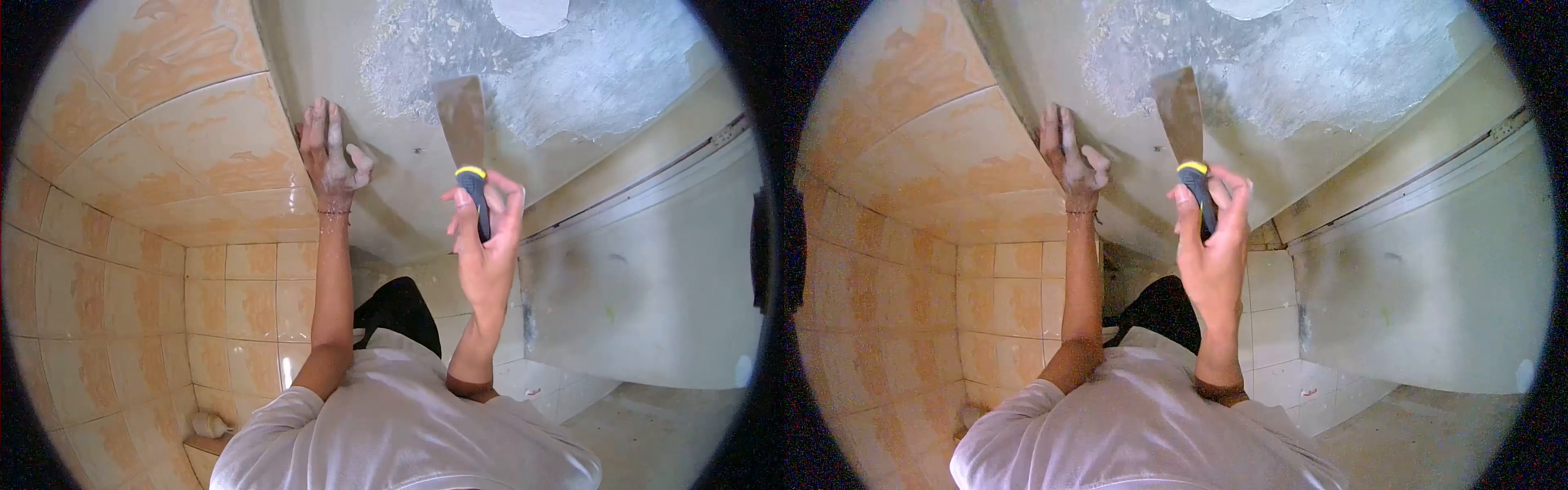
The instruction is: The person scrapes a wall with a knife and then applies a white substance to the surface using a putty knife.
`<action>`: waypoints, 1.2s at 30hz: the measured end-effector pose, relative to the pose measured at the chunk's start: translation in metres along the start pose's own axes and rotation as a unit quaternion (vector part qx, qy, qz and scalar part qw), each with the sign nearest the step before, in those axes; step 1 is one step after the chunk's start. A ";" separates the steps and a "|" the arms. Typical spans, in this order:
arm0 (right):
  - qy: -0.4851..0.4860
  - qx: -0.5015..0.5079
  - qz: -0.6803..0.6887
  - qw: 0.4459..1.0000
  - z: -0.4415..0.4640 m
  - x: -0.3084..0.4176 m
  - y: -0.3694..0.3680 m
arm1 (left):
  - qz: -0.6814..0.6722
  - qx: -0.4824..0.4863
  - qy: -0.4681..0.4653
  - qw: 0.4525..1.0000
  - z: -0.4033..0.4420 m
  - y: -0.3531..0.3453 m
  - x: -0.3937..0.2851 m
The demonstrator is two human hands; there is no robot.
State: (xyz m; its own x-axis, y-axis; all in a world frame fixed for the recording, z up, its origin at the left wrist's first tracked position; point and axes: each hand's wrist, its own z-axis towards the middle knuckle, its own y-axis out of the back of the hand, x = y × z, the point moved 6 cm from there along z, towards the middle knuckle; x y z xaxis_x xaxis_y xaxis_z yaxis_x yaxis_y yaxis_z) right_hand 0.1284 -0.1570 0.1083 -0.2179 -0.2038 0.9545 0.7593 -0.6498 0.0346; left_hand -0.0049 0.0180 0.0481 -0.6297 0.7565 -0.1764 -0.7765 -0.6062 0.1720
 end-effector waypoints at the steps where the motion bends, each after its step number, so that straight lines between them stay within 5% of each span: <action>1: 0.000 -0.004 0.000 1.000 0.002 -0.001 0.005 | -0.024 -0.004 0.006 1.000 0.000 -0.001 -0.001; 4: -0.008 -0.044 -0.044 0.998 0.004 -0.015 0.022 | -0.026 -0.014 0.009 1.000 -0.003 -0.002 -0.001; 6: 0.214 -0.104 -0.193 0.952 0.006 0.001 0.032 | -0.025 -0.014 0.005 1.000 -0.005 -0.002 0.003; 11: 0.162 -0.226 -0.118 0.953 0.002 0.015 0.050 | -0.018 -0.031 0.002 0.999 -0.007 -0.003 0.001; 14: 0.233 -0.234 -0.059 0.942 0.007 0.016 0.056 | 0.002 -0.031 0.003 1.000 -0.009 -0.003 0.003; 17: 0.208 -0.193 0.132 0.950 0.024 -0.008 0.064 | 0.006 -0.027 0.003 1.000 -0.009 -0.001 0.003; 19: 0.203 -0.150 0.341 0.906 0.038 -0.022 0.067 | -0.001 -0.034 0.001 0.999 -0.011 -0.005 0.005; 26: 0.193 -0.097 0.082 0.973 0.046 -0.011 0.068 | 0.002 -0.040 -0.010 0.999 -0.012 -0.006 0.006; 28: 0.203 -0.082 0.203 0.954 0.051 -0.016 0.060 | -0.005 -0.047 -0.016 0.999 -0.010 -0.004 0.003; 30: 0.205 -0.075 0.188 0.958 0.059 -0.009 0.042 | 0.000 -0.045 -0.014 0.999 -0.010 -0.004 0.003; 32: 0.165 0.085 0.376 0.908 0.065 -0.003 0.012 | 0.008 -0.043 -0.014 0.999 -0.011 -0.004 0.004; 36: 0.206 0.189 0.374 0.884 0.081 0.015 -0.021 | 0.010 -0.037 -0.012 0.999 -0.011 -0.004 0.004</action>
State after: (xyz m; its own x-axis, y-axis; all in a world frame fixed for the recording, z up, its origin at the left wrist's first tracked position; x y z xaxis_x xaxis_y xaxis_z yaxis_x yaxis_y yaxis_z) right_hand 0.1591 -0.0872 0.1462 0.2860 -0.7730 0.5663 0.9194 0.0548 -0.3895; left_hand -0.0043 0.0207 0.0360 -0.6458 0.7487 -0.1496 -0.7633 -0.6377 0.1037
